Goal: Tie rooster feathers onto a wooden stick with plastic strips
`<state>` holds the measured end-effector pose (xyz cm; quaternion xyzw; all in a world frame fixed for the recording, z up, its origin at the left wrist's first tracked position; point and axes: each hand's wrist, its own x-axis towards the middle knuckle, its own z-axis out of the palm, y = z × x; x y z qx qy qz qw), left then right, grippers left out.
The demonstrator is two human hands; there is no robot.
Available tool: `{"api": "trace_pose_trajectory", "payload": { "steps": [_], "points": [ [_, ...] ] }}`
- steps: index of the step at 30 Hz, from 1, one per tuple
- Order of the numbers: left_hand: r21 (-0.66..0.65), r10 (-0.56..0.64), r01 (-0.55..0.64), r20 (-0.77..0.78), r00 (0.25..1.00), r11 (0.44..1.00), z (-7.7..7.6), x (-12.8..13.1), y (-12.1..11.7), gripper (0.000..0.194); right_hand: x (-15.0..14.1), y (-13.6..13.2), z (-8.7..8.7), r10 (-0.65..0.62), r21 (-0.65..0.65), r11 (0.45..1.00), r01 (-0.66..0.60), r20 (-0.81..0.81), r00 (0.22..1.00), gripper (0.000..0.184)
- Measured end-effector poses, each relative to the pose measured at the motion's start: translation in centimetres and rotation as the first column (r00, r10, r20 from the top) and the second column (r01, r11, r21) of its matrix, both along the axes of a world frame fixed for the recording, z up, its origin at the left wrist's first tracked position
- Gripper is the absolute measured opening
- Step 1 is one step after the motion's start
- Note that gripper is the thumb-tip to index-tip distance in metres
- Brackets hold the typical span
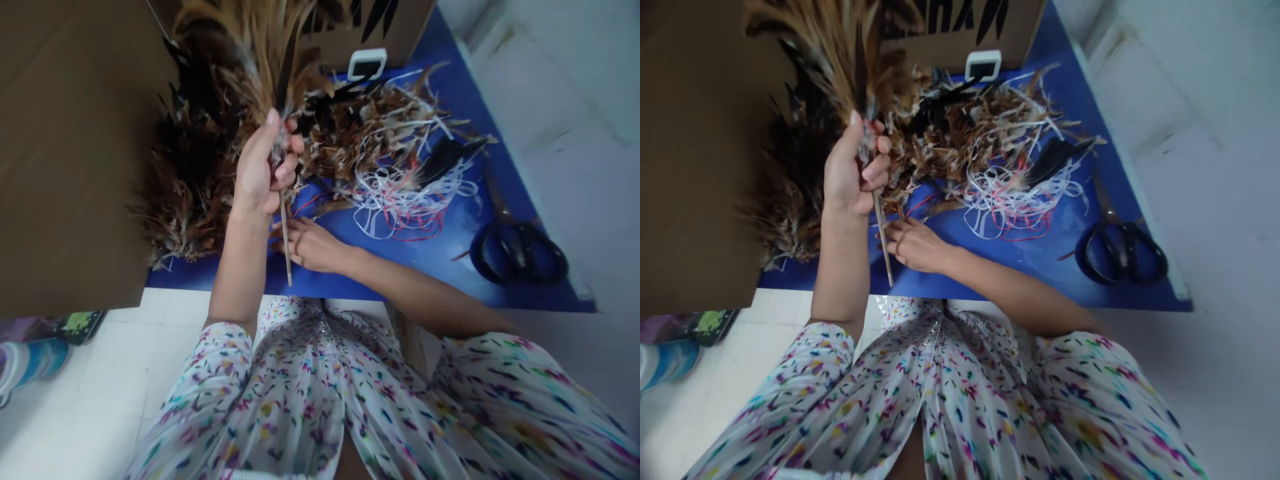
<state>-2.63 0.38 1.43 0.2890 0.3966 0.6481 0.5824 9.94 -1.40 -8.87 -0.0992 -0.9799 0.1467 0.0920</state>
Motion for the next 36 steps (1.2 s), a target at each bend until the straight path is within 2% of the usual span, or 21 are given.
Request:
{"api": "trace_pose_trajectory", "payload": {
  "steps": [3, 6, 8, 14, 16, 19, 21, 23, 25, 27, 28, 30, 33, 36],
  "points": [
    [0.046, -0.021, 0.022, -0.013, 1.0, 0.999, 2.0, -0.1, -0.2, 0.043, -2.2, -1.8, -1.5, 0.181, 0.016, 0.983, -0.18, -0.056, 0.982, 0.031],
    [0.068, -0.018, 0.02, -0.041, 0.999, 0.997, 3.4, -0.4, -0.5, 0.044, -4.5, -3.0, -2.1, 0.313, 0.01, 0.95, -0.314, 0.018, 0.949, 0.03],
    [0.078, -0.01, 0.015, -0.072, 0.997, 0.997, 3.9, -0.9, -0.8, 0.045, -5.6, -3.0, -2.3, 0.349, -0.001, 0.937, -0.35, 0.077, 0.934, 0.032],
    [0.085, 0.044, -0.034, -0.127, 0.991, 0.996, 4.0, -2.8, -1.4, 0.04, -6.0, 0.7, -3.4, 0.148, 0.024, 0.988, -0.15, 0.058, 0.987, 0.048],
    [0.079, 0.062, -0.053, -0.124, 0.99, 0.996, 3.8, -3.2, -1.5, 0.039, -5.4, 2.1, -3.4, 0.087, 0.032, 0.996, -0.088, 0.02, 0.996, 0.046],
    [0.064, 0.075, -0.069, -0.103, 0.992, 0.996, 3.2, -3.6, -1.6, 0.044, -4.0, 3.2, -2.4, 0.013, 0.048, 0.999, -0.011, -0.047, 0.999, 0.033],
    [0.019, 0.087, -0.086, -0.092, 0.992, 0.996, 2.5, -3.8, -1.5, 0.044, -2.8, 3.7, -1.2, -0.108, 0.025, 0.993, 0.111, -0.096, 0.989, 0.031],
    [-0.019, 0.094, -0.096, -0.075, 0.993, 0.995, 1.4, -3.9, -1.2, 0.041, -1.8, 4.5, -0.1, -0.336, -0.051, 0.942, 0.332, -0.148, 0.93, 0.032],
    [-0.021, 0.1, -0.101, -0.047, 0.994, 0.995, 0.2, -3.8, -0.8, 0.037, -1.3, 5.6, 0.6, -0.568, -0.146, 0.822, 0.55, -0.155, 0.808, 0.033],
    [-0.03, 0.115, -0.116, -0.036, 0.993, 0.993, -1.1, -3.7, -0.3, 0.035, -1.3, 6.9, 0.8, -0.731, -0.203, 0.678, 0.707, -0.085, 0.677, 0.032],
    [-0.041, 0.124, -0.125, -0.036, 0.992, 0.991, -1.6, -3.6, 0.0, 0.035, -1.4, 7.6, 0.8, -0.777, -0.212, 0.62, 0.756, -0.031, 0.629, 0.033],
    [-0.082, 0.136, -0.139, -0.038, 0.99, 0.987, -2.6, -3.4, 0.3, 0.037, -2.1, 8.6, 0.6, -0.823, -0.211, 0.539, 0.815, 0.072, 0.563, 0.042],
    [-0.119, 0.152, -0.153, -0.018, 0.988, 0.981, -3.6, -3.2, 0.6, 0.039, -3.2, 9.4, 0.5, -0.838, -0.197, 0.491, 0.848, 0.159, 0.522, 0.054],
    [-0.114, 0.15, -0.145, 0.029, 0.988, 0.983, -4.3, -3.2, 0.7, 0.035, -4.0, 9.7, 0.5, -0.846, -0.197, 0.46, 0.866, 0.198, 0.495, 0.046]
  ]
}}
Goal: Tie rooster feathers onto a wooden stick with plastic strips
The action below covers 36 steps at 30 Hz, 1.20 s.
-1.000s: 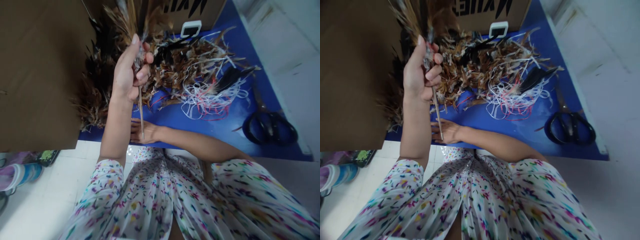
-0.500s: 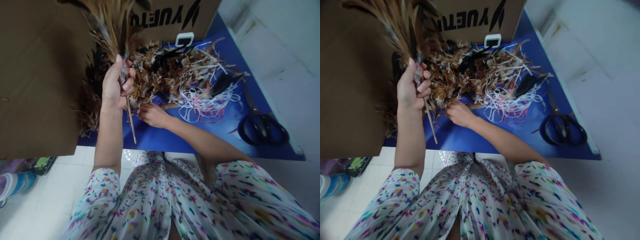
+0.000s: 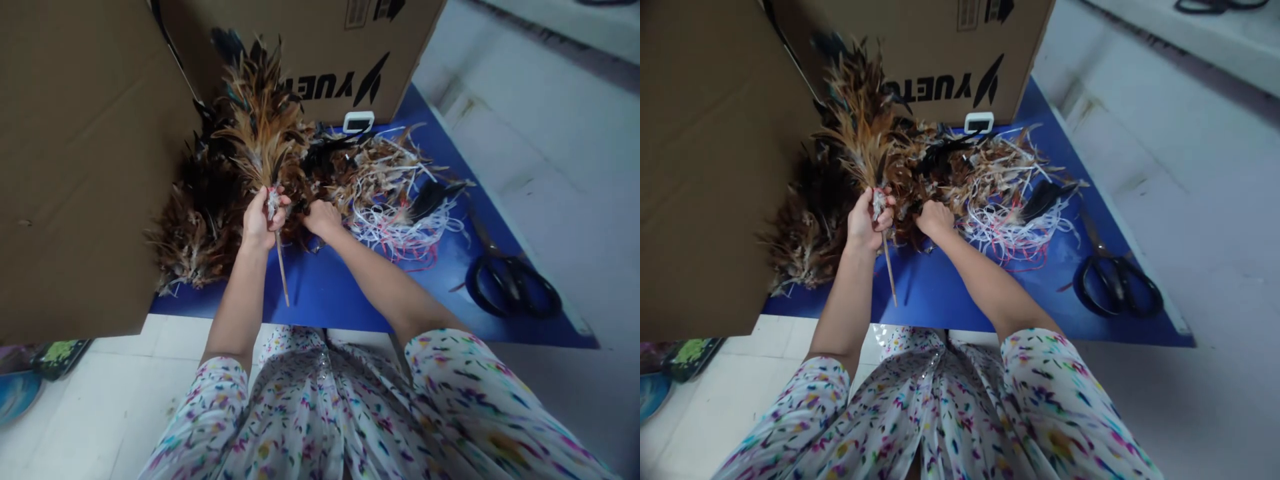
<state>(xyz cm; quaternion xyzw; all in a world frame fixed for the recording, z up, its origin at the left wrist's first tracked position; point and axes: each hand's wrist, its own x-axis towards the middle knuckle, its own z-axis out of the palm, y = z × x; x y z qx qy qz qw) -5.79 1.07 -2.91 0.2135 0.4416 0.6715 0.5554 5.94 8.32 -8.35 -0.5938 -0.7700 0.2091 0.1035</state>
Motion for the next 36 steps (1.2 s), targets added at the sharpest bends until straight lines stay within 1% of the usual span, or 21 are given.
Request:
{"api": "trace_pose_trajectory", "payload": {
  "steps": [3, 5, 7, 8, 9, 10, 12, 14, 15, 17, 19, 22, 24, 26, 28, 30, 34, 36],
  "points": [
    [-0.009, -0.004, 0.004, 0.013, 1.0, 1.0, -0.4, 0.1, 0.0, 0.033, -0.1, 0.6, 0.2, -0.02, -0.042, 0.999, 0.019, -0.02, 1.0, 0.038],
    [-0.021, -0.002, 0.002, 0.002, 1.0, 1.0, -0.6, 0.1, -0.1, 0.032, 0.3, 1.0, 0.3, -0.013, -0.064, 0.998, 0.008, -0.076, 0.997, 0.029],
    [-0.018, -0.01, 0.009, -0.008, 1.0, 1.0, -0.8, 0.0, -0.1, 0.032, 0.9, 1.1, 0.5, -0.024, -0.092, 0.996, 0.005, -0.207, 0.978, 0.017],
    [-0.012, -0.019, 0.019, -0.008, 1.0, 1.0, -0.9, 0.0, -0.1, 0.032, 1.3, 1.0, 0.7, -0.048, -0.128, 0.992, 0.01, -0.301, 0.953, 0.013],
    [-0.006, -0.03, 0.03, -0.005, 1.0, 1.0, -1.1, -0.1, 0.0, 0.032, 1.7, 0.9, 0.9, -0.085, -0.179, 0.984, 0.012, -0.404, 0.911, 0.014],
    [-0.003, -0.042, 0.042, -0.001, 0.999, 0.999, -1.2, -0.1, 0.0, 0.033, 2.1, 0.6, 1.2, -0.126, -0.236, 0.972, 0.003, -0.507, 0.853, 0.018],
    [-0.003, -0.059, 0.059, 0.005, 0.998, 0.998, -1.5, -0.1, 0.0, 0.033, 3.0, 0.1, 2.0, -0.198, -0.329, 0.943, -0.05, -0.676, 0.71, 0.023],
    [-0.004, -0.071, 0.071, 0.003, 0.997, 0.997, -1.7, 0.0, 0.0, 0.034, 3.9, -0.2, 2.9, -0.237, -0.363, 0.925, -0.113, -0.783, 0.576, 0.026],
    [-0.004, -0.076, 0.076, -0.001, 0.997, 0.997, -1.7, 0.1, 0.0, 0.033, 4.3, -0.3, 3.2, -0.248, -0.368, 0.92, -0.138, -0.816, 0.523, 0.025],
    [-0.007, -0.083, 0.083, -0.014, 0.996, 0.997, -1.8, 0.3, 0.0, 0.032, 5.0, -0.4, 3.9, -0.258, -0.368, 0.912, -0.179, -0.857, 0.447, 0.023],
    [-0.011, -0.081, 0.081, -0.032, 0.996, 0.997, -1.8, 0.7, -0.1, 0.03, 5.4, -0.6, 4.5, -0.247, -0.355, 0.911, -0.212, -0.879, 0.408, 0.02],
    [-0.011, -0.074, 0.073, -0.065, 0.995, 0.997, -2.1, 1.1, -0.2, 0.027, 5.5, -1.4, 5.3, -0.2, -0.319, 0.908, -0.27, -0.9, 0.388, 0.02],
    [-0.007, -0.07, 0.07, -0.079, 0.994, 0.998, -2.3, 1.4, -0.2, 0.024, 5.1, -2.2, 5.7, -0.166, -0.3, 0.901, -0.313, -0.906, 0.39, 0.022],
    [-0.001, -0.071, 0.071, -0.083, 0.994, 0.997, -2.5, 1.7, -0.2, 0.021, 4.5, -2.9, 6.1, -0.136, -0.283, 0.9, -0.333, -0.905, 0.403, 0.019],
    [0.002, -0.069, 0.069, -0.081, 0.994, 0.998, -2.5, 1.9, -0.3, 0.019, 3.9, -3.5, 6.3, -0.112, -0.265, 0.91, -0.319, -0.897, 0.427, 0.013],
    [0.007, -0.063, 0.064, -0.083, 0.995, 0.998, -2.4, 2.1, -0.5, 0.019, 3.2, -3.8, 6.6, -0.098, -0.246, 0.929, -0.276, -0.884, 0.457, 0.011],
    [0.034, -0.063, 0.066, -0.091, 0.994, 0.997, -2.3, 2.4, -0.6, 0.019, 2.4, -3.9, 6.9, -0.096, -0.225, 0.954, -0.198, -0.855, 0.509, 0.018],
    [0.032, -0.044, 0.047, -0.088, 0.995, 0.998, -2.4, 2.6, -0.6, 0.018, 2.2, -3.8, 6.8, -0.084, -0.207, 0.962, -0.178, -0.845, 0.528, 0.02]
  ]
}}
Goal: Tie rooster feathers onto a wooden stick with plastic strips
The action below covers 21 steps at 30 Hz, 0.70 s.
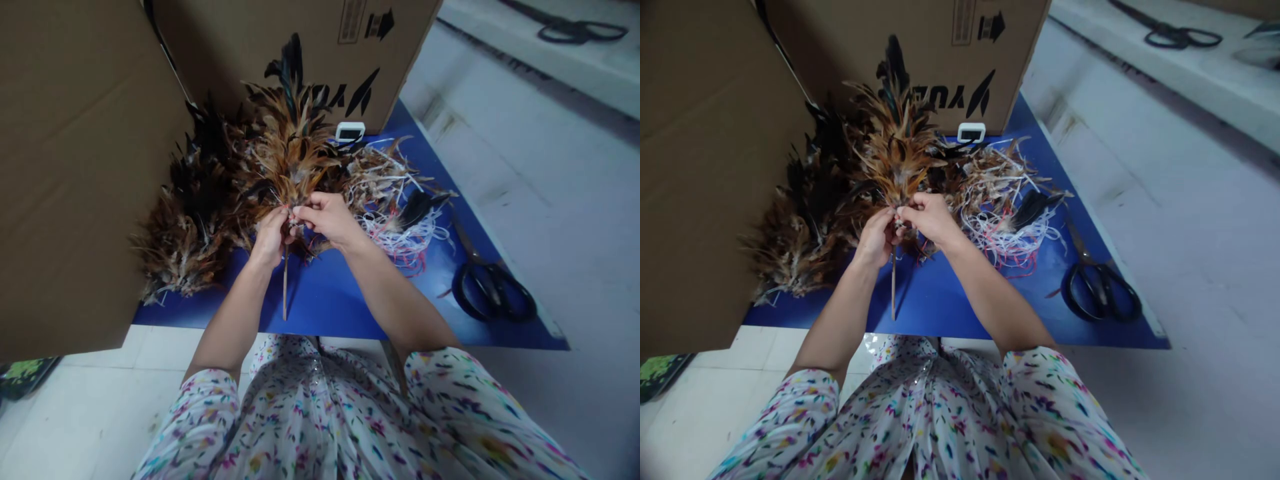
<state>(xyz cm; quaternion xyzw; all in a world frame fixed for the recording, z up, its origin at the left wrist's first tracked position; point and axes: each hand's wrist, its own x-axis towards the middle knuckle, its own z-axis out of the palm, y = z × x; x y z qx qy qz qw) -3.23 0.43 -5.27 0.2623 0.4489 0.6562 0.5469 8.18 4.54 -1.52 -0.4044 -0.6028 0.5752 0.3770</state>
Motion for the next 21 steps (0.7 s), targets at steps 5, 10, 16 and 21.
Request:
{"api": "trace_pose_trajectory", "payload": {
  "steps": [5, 10, 16, 21],
  "points": [
    [0.015, 0.004, -0.004, -0.003, 1.0, 1.0, -0.3, 0.2, 0.0, 0.022, -0.1, 0.7, -1.1, -0.027, 0.097, 0.995, 0.024, 0.03, 0.999, 0.021],
    [0.064, -0.046, 0.051, -0.076, 0.996, 0.997, -0.2, 0.2, -0.2, 0.025, -0.3, 1.3, -2.0, -0.064, 0.133, 0.989, 0.061, 0.016, 0.998, 0.018],
    [0.094, -0.056, 0.07, -0.142, 0.988, 0.993, -0.1, 0.2, -0.3, 0.029, -0.6, 1.6, -2.3, -0.076, 0.112, 0.991, 0.072, 0.029, 0.997, 0.024],
    [0.088, -0.037, 0.052, -0.163, 0.986, 0.995, -0.3, 0.2, -0.2, 0.033, -0.5, 2.4, -2.6, -0.083, 0.291, 0.956, 0.033, 0.164, 0.983, 0.017]
  ]
}}
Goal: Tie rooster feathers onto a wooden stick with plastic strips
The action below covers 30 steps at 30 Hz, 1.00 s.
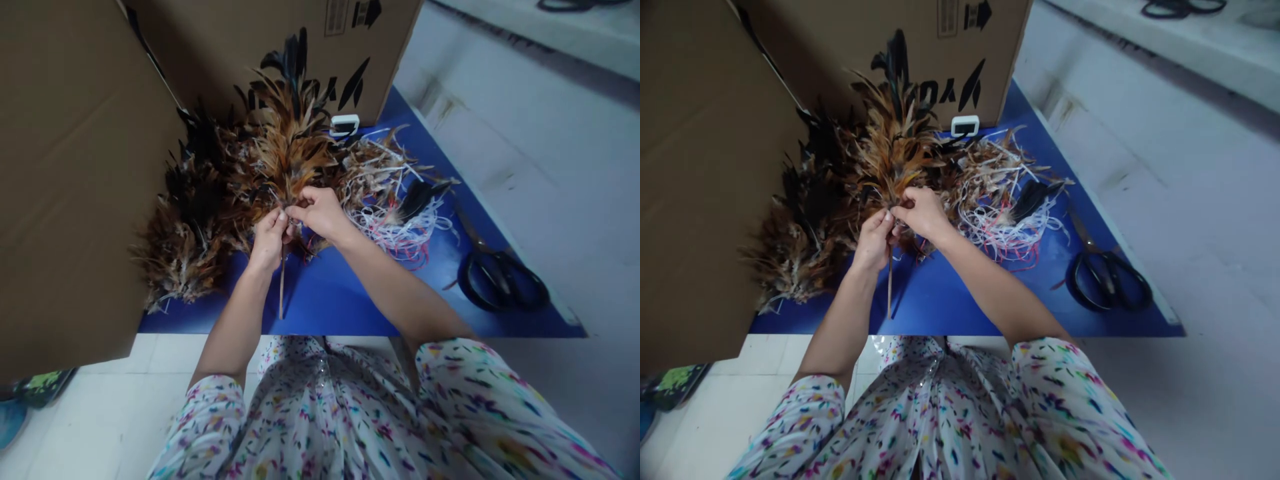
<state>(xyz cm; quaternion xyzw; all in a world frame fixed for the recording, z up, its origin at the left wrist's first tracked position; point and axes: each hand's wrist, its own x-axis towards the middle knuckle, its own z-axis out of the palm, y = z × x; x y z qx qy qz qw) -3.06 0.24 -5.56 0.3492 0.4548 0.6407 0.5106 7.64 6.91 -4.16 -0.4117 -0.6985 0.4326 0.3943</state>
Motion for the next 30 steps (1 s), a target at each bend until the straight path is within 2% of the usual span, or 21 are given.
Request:
{"api": "trace_pose_trajectory", "payload": {
  "steps": [4, 10, 16, 19, 22, 24, 27, 30],
  "points": [
    [0.01, -0.006, 0.005, 0.04, 0.999, 1.0, -0.2, -0.2, 0.2, 0.028, -0.1, 0.4, 0.5, 0.044, 0.03, 0.998, -0.047, 0.074, 0.996, 0.015],
    [0.041, 0.015, -0.017, 0.045, 0.999, 0.999, -0.4, -0.8, 0.6, 0.029, -0.8, 0.6, 1.0, 0.036, 0.084, 0.995, -0.047, 0.133, 0.99, 0.01],
    [0.021, 0.046, -0.046, -0.011, 0.999, 0.999, -0.5, -1.5, 0.8, 0.034, -1.3, 1.2, 1.5, 0.154, 0.107, 0.979, -0.176, 0.189, 0.97, 0.002],
    [0.0, 0.085, -0.085, -0.033, 0.996, 0.996, -0.4, -1.8, 0.9, 0.034, -0.9, 1.6, 1.7, 0.208, 0.153, 0.958, -0.244, 0.218, 0.954, 0.009],
    [-0.013, 0.126, -0.127, -0.031, 0.991, 0.992, -0.1, -2.1, 0.8, 0.032, 0.4, 2.0, 1.3, 0.193, 0.224, 0.938, -0.263, 0.291, 0.937, 0.021],
    [-0.025, 0.146, -0.146, -0.009, 0.989, 0.989, 0.2, -2.2, 0.8, 0.03, 1.5, 2.2, 0.5, 0.175, 0.261, 0.917, -0.302, 0.416, 0.892, 0.025],
    [-0.045, 0.164, -0.163, 0.042, 0.985, 0.986, 0.6, -2.3, 0.7, 0.027, 2.6, 2.4, -1.2, 0.201, 0.235, 0.863, -0.446, 0.651, 0.732, 0.031],
    [-0.059, 0.171, -0.167, 0.077, 0.982, 0.984, 0.7, -2.4, 0.7, 0.025, 2.8, 2.3, -3.0, 0.208, 0.217, 0.799, -0.561, 0.776, 0.596, 0.039]
  ]
}}
